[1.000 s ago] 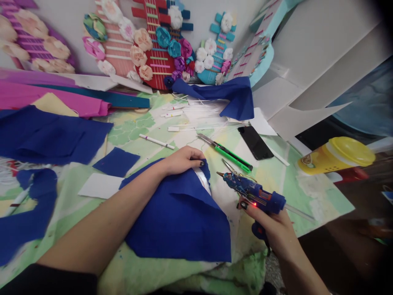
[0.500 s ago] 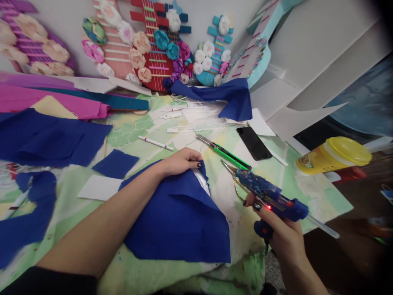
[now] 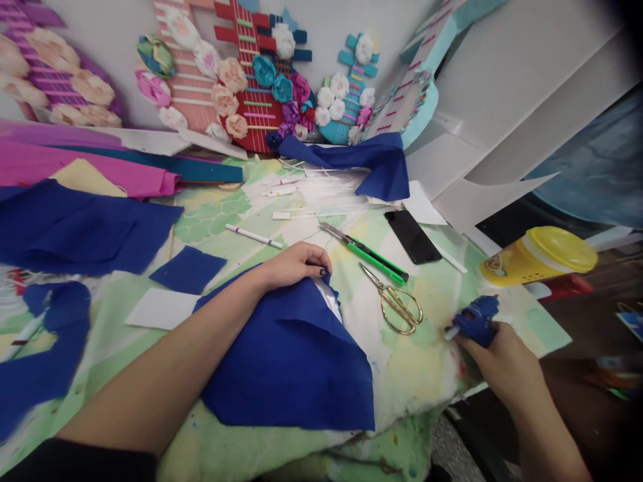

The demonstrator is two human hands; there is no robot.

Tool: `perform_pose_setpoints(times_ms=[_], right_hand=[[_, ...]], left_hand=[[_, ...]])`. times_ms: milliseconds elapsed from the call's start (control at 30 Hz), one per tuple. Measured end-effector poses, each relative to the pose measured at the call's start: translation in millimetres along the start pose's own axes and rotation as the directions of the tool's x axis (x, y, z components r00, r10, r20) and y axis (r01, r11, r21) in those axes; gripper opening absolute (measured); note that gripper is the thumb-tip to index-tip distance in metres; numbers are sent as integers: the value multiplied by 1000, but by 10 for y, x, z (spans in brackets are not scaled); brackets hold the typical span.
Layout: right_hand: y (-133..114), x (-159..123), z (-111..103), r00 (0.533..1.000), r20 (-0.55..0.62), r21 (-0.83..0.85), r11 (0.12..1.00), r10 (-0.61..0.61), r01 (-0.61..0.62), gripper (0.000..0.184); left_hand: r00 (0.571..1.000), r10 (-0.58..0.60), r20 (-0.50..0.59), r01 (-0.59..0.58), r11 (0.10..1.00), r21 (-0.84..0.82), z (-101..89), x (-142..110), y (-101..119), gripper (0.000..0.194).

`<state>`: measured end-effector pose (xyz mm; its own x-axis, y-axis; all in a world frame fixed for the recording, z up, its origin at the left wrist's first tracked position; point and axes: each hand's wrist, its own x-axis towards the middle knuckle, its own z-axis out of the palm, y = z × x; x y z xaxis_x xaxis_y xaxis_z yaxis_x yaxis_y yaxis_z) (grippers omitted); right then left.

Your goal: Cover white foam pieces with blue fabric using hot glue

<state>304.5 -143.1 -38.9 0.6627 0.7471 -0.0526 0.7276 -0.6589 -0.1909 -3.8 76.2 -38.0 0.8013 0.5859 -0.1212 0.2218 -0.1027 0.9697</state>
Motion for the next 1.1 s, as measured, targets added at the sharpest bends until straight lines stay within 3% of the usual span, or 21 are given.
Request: perform_pose_setpoints(times_ms=[133, 233, 300, 367, 433, 500, 567, 633, 733, 867, 933, 1033, 1100], right_hand=[[16, 38, -21, 992, 8, -54, 990, -129, 129, 51], [-126, -61, -92, 965, -83, -122, 963, -249, 239, 53], [-339, -184, -147, 915, -210, -45, 938, -346, 344, 48], [-630, -320, -170, 869, -287, 186, 867, -402, 463, 37], [-945, -427, -131, 814, -137, 485, 679, -564, 551, 31], [-1218, -481, -30, 762, 15, 684, 563, -647, 465, 32], [-1408, -491, 100, 712, 48, 782, 469, -700, 409, 40], [-1508, -486, 213, 691, 50, 805, 438, -721, 400, 50], [-1539, -501, 289, 695, 69, 773, 479, -716, 416, 58], [-1505, -520, 233, 705, 76, 783, 480, -705, 396, 55], [-1496, -487, 185, 731, 33, 786, 470, -682, 403, 50], [-1512, -395, 145, 796, -26, 740, 524, -604, 422, 43], [-1544, -344, 154, 780, -22, 699, 548, -625, 459, 46]], left_hand=[[1000, -16, -18, 16, 999, -39, 5, -6, 18, 11], [999, -30, -25, 29, 998, -55, 7, -8, 31, 10], [999, -30, -32, 28, 998, -61, 6, -8, 36, 10], [999, -27, -44, 24, 998, -62, 3, -7, 36, 10], [998, -27, -51, 24, 998, -60, 3, -7, 33, 10], [998, -31, -58, 28, 998, -65, 4, -6, 29, 10], [997, -37, -63, 32, 996, -79, 8, -4, 25, 9], [997, -37, -61, 32, 995, -91, 12, -1, 23, 8], [998, -38, -56, 33, 995, -92, 12, 5, 17, 8], [998, -39, -43, 35, 995, -94, 4, 12, 9, 8], [999, -39, -38, 36, 995, -90, 2, 9, 11, 9], [998, -41, -41, 37, 996, -84, 4, -10, 22, 12], [996, -38, -75, 31, 995, -94, 8, -27, 29, 18]])
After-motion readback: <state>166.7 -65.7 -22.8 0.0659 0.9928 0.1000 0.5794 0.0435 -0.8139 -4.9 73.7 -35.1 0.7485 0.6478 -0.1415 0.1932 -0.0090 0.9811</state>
